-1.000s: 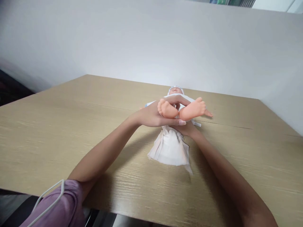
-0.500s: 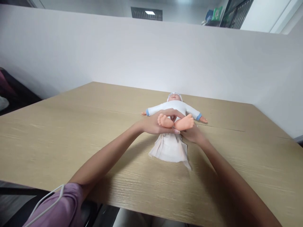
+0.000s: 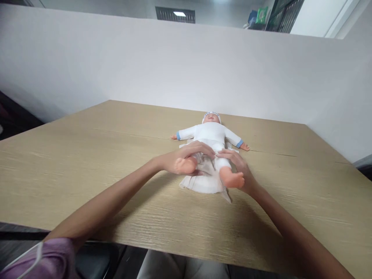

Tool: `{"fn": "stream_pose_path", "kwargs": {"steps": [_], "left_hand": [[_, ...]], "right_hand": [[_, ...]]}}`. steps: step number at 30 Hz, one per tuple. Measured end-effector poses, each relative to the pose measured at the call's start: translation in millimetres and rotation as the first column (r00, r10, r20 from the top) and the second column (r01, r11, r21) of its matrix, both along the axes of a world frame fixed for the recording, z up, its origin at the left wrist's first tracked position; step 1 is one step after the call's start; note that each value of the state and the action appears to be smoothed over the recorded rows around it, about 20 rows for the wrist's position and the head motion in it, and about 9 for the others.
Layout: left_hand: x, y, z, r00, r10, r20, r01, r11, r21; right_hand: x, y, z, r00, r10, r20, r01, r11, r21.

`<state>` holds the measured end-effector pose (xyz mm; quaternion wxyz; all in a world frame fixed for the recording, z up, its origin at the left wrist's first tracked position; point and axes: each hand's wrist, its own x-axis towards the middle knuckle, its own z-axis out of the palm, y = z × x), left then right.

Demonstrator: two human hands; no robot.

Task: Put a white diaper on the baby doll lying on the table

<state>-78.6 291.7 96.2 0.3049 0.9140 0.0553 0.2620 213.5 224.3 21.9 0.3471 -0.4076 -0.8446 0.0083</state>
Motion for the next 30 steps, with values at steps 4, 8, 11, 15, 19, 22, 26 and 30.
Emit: {"fn": "stream_pose_path", "kwargs": {"steps": [4,8,11,15,19,22,26,30], "left_hand": [[-45.2,6.8,-33.1,0.997,0.051,-0.058,-0.045,0.993,0.107],[-69.1,9.3,-71.0,0.993,0.057,-0.104,-0.041,0.988,0.152],[-71.2,6.9,-84.2,0.988,0.051,-0.143,-0.025,0.984,0.175],[-70.7,2.4,-80.1,0.981,0.055,-0.187,-0.023,0.986,0.167],[-72.5,-2.8,-71.2,0.969,0.085,-0.230,-0.045,0.984,0.175],[-72.5,-6.2,-67.5,0.964,0.100,-0.245,-0.054,0.981,0.187],[-71.2,-8.3,-65.4,0.955,0.111,-0.275,-0.055,0.977,0.205],[-70.8,-9.0,-64.3,0.951,0.121,-0.283,-0.063,0.977,0.205]], "right_hand": [[26.3,-3.4,-16.4,0.988,0.074,0.139,-0.091,0.988,0.124],[37.4,-2.6,-34.7,0.957,0.046,0.286,-0.094,0.983,0.156],[37.9,-2.9,-40.9,0.953,0.046,0.298,-0.084,0.990,0.117],[36.1,-7.7,-40.5,0.960,0.046,0.276,-0.066,0.996,0.066],[35.2,-11.6,-36.9,0.958,0.059,0.279,-0.069,0.997,0.026],[35.6,-12.5,-34.6,0.956,0.077,0.284,-0.089,0.996,0.028],[35.1,-13.4,-33.2,0.953,0.079,0.291,-0.095,0.995,0.041],[32.9,-15.0,-32.2,0.951,0.057,0.304,-0.069,0.997,0.027]]}}
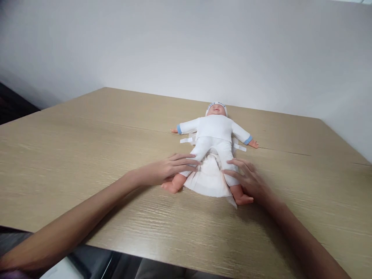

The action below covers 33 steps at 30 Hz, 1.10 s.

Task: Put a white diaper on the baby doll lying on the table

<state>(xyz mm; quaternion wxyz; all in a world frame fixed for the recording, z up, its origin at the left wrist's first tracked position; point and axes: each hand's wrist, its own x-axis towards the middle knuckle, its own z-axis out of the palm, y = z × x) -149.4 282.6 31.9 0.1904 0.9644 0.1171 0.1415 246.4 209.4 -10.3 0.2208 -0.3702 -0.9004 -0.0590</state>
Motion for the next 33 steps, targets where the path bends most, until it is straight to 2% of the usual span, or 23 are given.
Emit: {"fn": "stream_pose_path", "kwargs": {"steps": [8,12,15,17,20,23,26,28,30,33], "left_hand": [[1.6,-0.2,0.1,1.000,-0.007,0.017,0.007,1.000,0.000],[1.8,1.5,1.1,0.999,-0.002,0.040,0.004,0.998,-0.064],[3.0,0.3,5.2,0.999,0.008,0.046,-0.002,0.992,-0.127],[6.4,-3.6,8.5,0.999,0.035,0.039,-0.029,0.989,-0.145],[17.3,-13.8,9.5,0.989,0.145,0.012,-0.143,0.983,-0.112],[31.3,-24.9,2.1,0.964,0.265,-0.010,-0.265,0.964,-0.011],[41.3,-32.5,-8.3,0.943,0.332,-0.007,-0.330,0.939,0.101],[43.9,-34.6,-11.8,0.933,0.359,-0.002,-0.355,0.923,0.146],[44.2,-34.0,-10.5,0.932,0.362,0.010,-0.360,0.921,0.146],[44.4,-27.1,-1.5,0.923,0.377,0.077,-0.380,0.924,0.039]], "right_hand": [[-4.1,-4.0,3.6,1.000,-0.017,0.003,0.017,0.999,-0.028],[-2.2,0.2,6.6,1.000,0.001,-0.024,-0.003,0.998,-0.069],[-0.6,3.0,15.2,0.997,0.014,-0.081,-0.025,0.991,-0.131],[-2.7,0.9,24.1,0.995,0.000,-0.102,-0.021,0.979,-0.202],[-14.5,-9.9,34.9,0.996,-0.065,-0.065,0.046,0.966,-0.256],[-33.3,-25.0,34.0,0.986,-0.163,0.019,0.164,0.971,-0.173],[-49.6,-36.6,23.4,0.974,-0.216,0.067,0.219,0.975,-0.041],[-55.9,-40.0,16.9,0.963,-0.256,0.078,0.257,0.966,-0.002],[-58.2,-39.1,14.4,0.953,-0.293,0.070,0.294,0.956,-0.008],[-56.7,-28.7,18.5,0.956,-0.292,-0.006,0.291,0.953,-0.080]]}}
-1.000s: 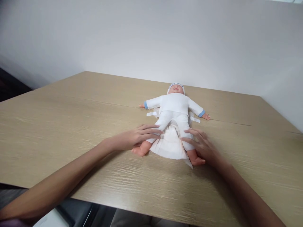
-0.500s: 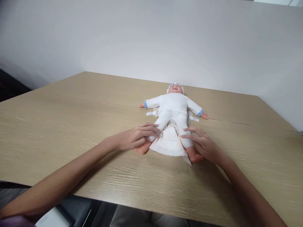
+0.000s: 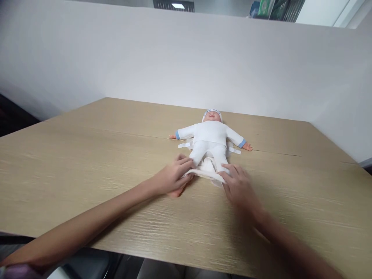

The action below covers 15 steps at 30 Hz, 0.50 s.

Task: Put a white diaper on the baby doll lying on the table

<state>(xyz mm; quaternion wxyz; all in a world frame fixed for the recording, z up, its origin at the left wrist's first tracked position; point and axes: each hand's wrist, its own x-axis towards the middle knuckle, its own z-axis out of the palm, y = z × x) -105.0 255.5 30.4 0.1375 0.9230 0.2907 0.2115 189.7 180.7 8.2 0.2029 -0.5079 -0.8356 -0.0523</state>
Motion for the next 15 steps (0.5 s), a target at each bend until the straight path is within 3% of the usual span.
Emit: {"fn": "stream_pose_path", "kwargs": {"steps": [4,9,12,15], "left_hand": [[7.3,26.6,15.3,0.974,0.063,0.217,-0.035,0.991,-0.133],[30.9,90.6,23.2,0.876,0.221,0.429,-0.082,0.944,-0.318],[45.0,124.9,19.1,0.839,0.305,0.451,-0.082,0.889,-0.450],[49.6,137.4,11.4,0.827,0.327,0.456,-0.047,0.850,-0.525]], "right_hand": [[3.0,34.3,13.7,0.954,-0.042,-0.298,0.021,0.997,-0.075],[-0.4,105.9,26.9,0.763,-0.082,-0.641,0.031,0.995,-0.090],[-3.3,146.7,25.4,0.667,-0.181,-0.723,0.025,0.975,-0.221],[-4.0,165.2,19.4,0.631,-0.243,-0.737,-0.022,0.944,-0.330]]}}
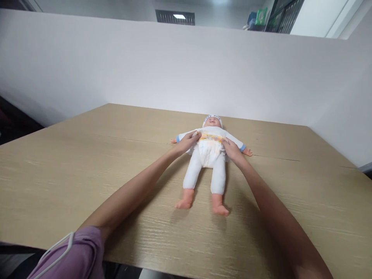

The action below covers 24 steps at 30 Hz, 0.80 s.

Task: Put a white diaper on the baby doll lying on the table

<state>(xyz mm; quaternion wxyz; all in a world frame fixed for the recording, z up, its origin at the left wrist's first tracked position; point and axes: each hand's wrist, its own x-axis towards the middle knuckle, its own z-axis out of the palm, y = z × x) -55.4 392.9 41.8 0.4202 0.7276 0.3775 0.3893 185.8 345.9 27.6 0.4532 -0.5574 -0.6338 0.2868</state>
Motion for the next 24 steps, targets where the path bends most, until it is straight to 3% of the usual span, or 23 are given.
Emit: {"fn": "stream_pose_path", "kwargs": {"steps": [6,10,13,17,19,21,24], "left_hand": [[-22.7,-26.4,-7.3,0.993,-0.119,0.010,0.119,0.976,-0.185],[-32.5,-39.1,-2.1,0.993,-0.110,-0.034,0.097,0.959,-0.266],[-35.4,-37.1,0.7,0.996,-0.012,-0.088,-0.010,0.969,-0.248],[-43.3,-37.1,5.8,0.991,0.078,-0.109,-0.098,0.976,-0.195],[-43.1,-43.7,11.4,0.982,0.139,-0.131,-0.155,0.980,-0.122],[-34.2,-53.9,18.2,0.965,0.187,-0.182,-0.180,0.982,0.053],[-4.1,-70.1,26.1,0.943,0.147,-0.298,-0.028,0.928,0.371]], "right_hand": [[7.0,-31.4,-5.8,0.996,0.060,-0.066,-0.070,0.985,-0.160],[15.2,-45.0,-6.5,0.989,0.129,-0.066,-0.140,0.966,-0.216],[24.5,-47.8,-11.4,0.999,-0.014,0.052,0.021,0.991,-0.133],[44.3,-70.8,-24.7,0.956,-0.232,0.178,0.236,0.972,-0.004],[55.3,-86.7,-33.8,0.904,-0.285,0.319,0.269,0.959,0.094],[64.0,-98.1,-43.3,0.851,-0.301,0.431,0.246,0.953,0.179],[70.8,-101.5,-54.8,0.832,-0.296,0.470,0.224,0.953,0.203]]}}
